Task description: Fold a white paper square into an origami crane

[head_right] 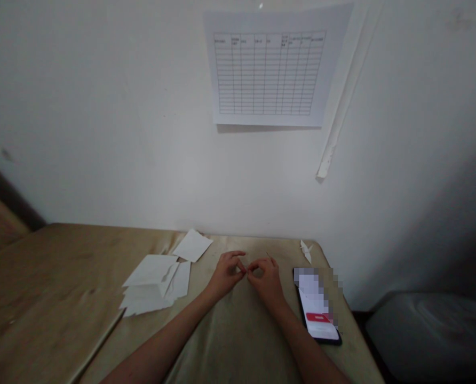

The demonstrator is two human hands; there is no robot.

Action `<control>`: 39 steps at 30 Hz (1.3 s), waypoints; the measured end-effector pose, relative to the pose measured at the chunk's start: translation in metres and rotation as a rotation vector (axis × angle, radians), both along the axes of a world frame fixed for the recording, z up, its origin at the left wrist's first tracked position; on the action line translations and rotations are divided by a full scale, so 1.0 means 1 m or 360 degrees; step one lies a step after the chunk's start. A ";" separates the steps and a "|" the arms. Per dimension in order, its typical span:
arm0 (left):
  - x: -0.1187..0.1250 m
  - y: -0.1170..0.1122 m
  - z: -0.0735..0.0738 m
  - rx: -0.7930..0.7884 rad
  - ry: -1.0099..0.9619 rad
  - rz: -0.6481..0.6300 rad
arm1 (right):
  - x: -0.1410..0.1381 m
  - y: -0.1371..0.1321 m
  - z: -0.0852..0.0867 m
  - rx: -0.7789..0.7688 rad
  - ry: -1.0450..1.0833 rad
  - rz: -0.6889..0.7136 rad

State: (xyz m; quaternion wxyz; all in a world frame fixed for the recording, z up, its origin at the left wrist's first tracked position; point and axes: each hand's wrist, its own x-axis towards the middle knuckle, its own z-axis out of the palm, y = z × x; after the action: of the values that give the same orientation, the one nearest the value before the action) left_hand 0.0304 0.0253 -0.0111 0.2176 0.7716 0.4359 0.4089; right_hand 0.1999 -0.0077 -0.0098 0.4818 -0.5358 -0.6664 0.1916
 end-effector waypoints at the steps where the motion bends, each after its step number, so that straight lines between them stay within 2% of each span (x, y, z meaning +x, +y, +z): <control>1: -0.001 0.001 0.000 0.0002 -0.0012 0.0025 | 0.001 0.001 -0.002 -0.0012 -0.0008 -0.0030; 5: -0.013 0.009 0.000 -0.0005 0.0000 0.0204 | 0.005 0.004 -0.008 -0.0024 -0.0027 -0.0093; 10: -0.031 0.018 0.000 -0.0070 0.0336 0.0360 | 0.008 0.005 -0.013 -0.0051 -0.0050 -0.0121; 14: -0.033 0.019 0.000 -0.0109 0.0464 0.0339 | 0.009 0.006 -0.015 -0.0069 -0.0073 -0.0147; 18: -0.029 0.016 0.003 -0.0154 0.0420 0.0331 | 0.008 0.006 -0.016 -0.0071 -0.0110 -0.0173; 22: -0.023 0.010 0.003 0.0020 0.0270 0.0288 | 0.004 0.005 -0.017 -0.0068 -0.0083 -0.0183; 26: -0.015 0.003 0.002 0.0215 0.0181 0.0210 | 0.002 0.007 -0.018 -0.0075 0.0142 -0.0144; 31: -0.011 -0.002 0.002 0.0253 0.0172 0.0099 | 0.003 0.009 -0.017 -0.0059 0.0358 -0.0137; 39: -0.010 -0.004 0.003 0.0232 0.0169 -0.0016 | 0.001 0.006 -0.011 -0.0074 0.0385 -0.0095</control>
State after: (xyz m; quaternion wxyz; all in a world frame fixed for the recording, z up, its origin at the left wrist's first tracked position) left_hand 0.0209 0.0210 -0.0079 0.1395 0.8081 0.4121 0.3971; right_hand 0.2007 -0.0016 -0.0211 0.5517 -0.5393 -0.5826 0.2557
